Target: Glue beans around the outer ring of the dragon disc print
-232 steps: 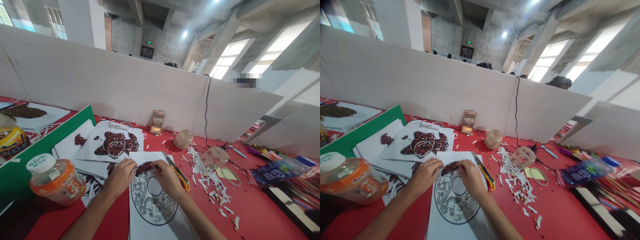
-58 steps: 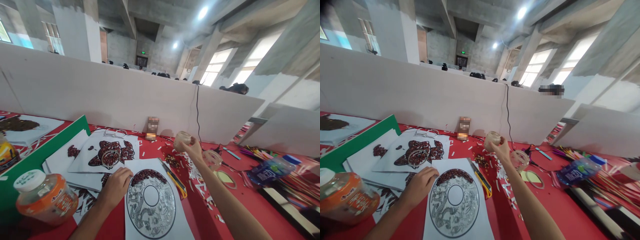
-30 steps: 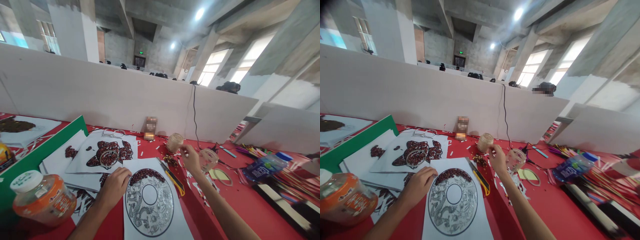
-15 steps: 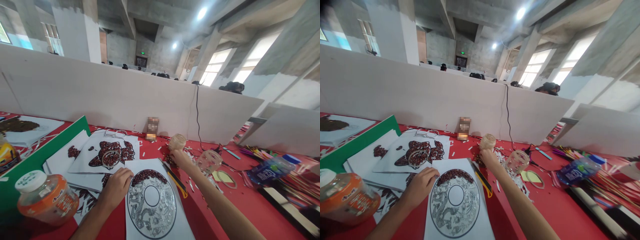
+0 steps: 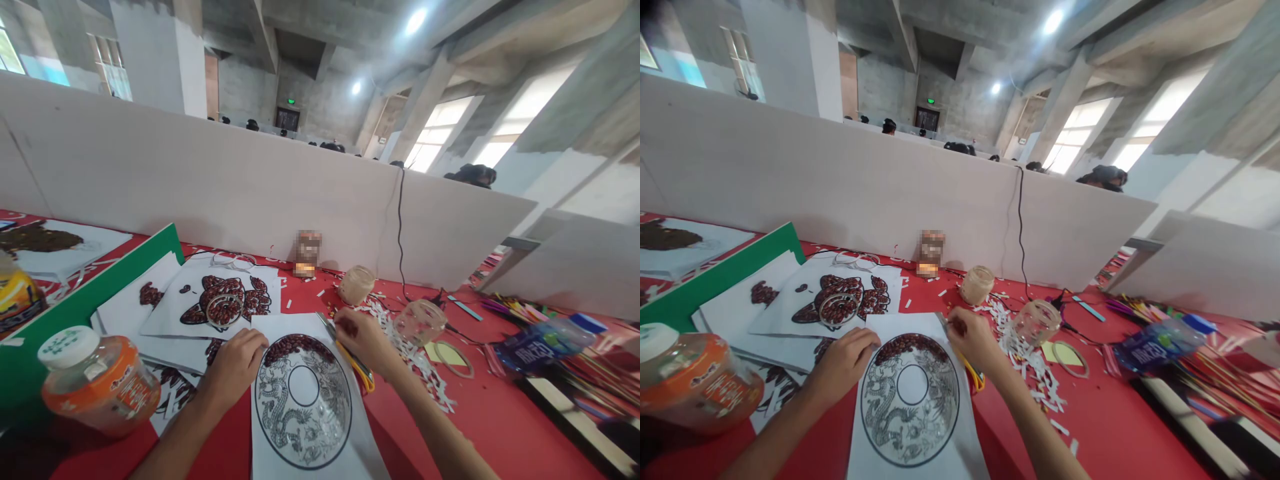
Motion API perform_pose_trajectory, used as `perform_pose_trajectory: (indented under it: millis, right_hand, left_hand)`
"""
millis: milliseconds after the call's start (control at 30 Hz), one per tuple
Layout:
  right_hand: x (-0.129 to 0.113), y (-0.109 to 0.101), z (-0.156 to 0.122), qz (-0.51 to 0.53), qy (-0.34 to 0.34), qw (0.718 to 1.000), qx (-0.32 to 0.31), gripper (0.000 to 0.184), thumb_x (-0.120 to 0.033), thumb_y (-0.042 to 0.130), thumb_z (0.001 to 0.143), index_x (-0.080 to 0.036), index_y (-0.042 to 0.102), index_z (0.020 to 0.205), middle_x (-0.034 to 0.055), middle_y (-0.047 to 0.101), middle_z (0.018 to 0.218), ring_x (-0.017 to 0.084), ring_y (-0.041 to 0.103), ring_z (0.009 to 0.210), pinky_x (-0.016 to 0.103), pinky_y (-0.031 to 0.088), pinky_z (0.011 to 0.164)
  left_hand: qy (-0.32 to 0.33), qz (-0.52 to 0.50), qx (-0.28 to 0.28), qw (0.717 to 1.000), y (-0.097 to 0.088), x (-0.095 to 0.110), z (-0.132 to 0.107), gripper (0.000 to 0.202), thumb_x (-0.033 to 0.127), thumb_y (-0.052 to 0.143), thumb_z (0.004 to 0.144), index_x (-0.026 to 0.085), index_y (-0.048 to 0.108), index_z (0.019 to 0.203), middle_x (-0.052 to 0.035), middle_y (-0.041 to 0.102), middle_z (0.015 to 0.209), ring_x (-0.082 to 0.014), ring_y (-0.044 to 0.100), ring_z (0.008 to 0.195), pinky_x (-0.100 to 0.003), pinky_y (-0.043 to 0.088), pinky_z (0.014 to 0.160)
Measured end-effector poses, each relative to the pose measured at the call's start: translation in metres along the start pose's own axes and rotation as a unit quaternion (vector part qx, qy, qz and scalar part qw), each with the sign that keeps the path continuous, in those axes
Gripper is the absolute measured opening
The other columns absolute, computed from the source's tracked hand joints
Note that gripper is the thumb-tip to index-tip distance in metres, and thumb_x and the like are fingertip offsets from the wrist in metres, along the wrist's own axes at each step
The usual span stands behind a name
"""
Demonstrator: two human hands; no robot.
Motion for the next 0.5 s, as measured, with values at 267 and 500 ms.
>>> perform_pose_trajectory:
  millis: [267,500]
  right_hand:
    - [-0.046,0.044,-0.028,0.038,-0.028,0.998,-0.034,0.014,-0.011,0.056,0.091,-0.02,0.067,0.09,0.0025,0.068,0.088,0.015,0.063,0.077,0.024,0.043,0.069]
    - [-0.058,0.055,-0.023,-0.049,-0.013,0.997,-0.064,0.017,-0.013,0.055,0.098,-0.019,0.07,0.092,0.004,0.068,0.093,0.016,0.065,0.084,0.024,0.043,0.075]
  left_hand:
    - [0.004,0.008,-0.01,1.0,0.0,0.001,0.0,0.027,0.006,0.038,0.095,0.02,0.062,0.091,-0.004,0.069,0.093,-0.0218,0.061,0.092,-0.037,0.047,0.084]
    - [0.005,0.012,0.006,1.0,-0.002,0.001,0.0,0.027,0.006,0.04,0.092,0.021,0.063,0.089,-0.0034,0.069,0.091,-0.0211,0.062,0.09,-0.035,0.048,0.082]
Point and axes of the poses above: each hand's wrist, its own z-axis towards the middle knuckle, its own y-axis out of the palm, x = y × z, the point moved 4 cm from there along z, towards the middle knuckle
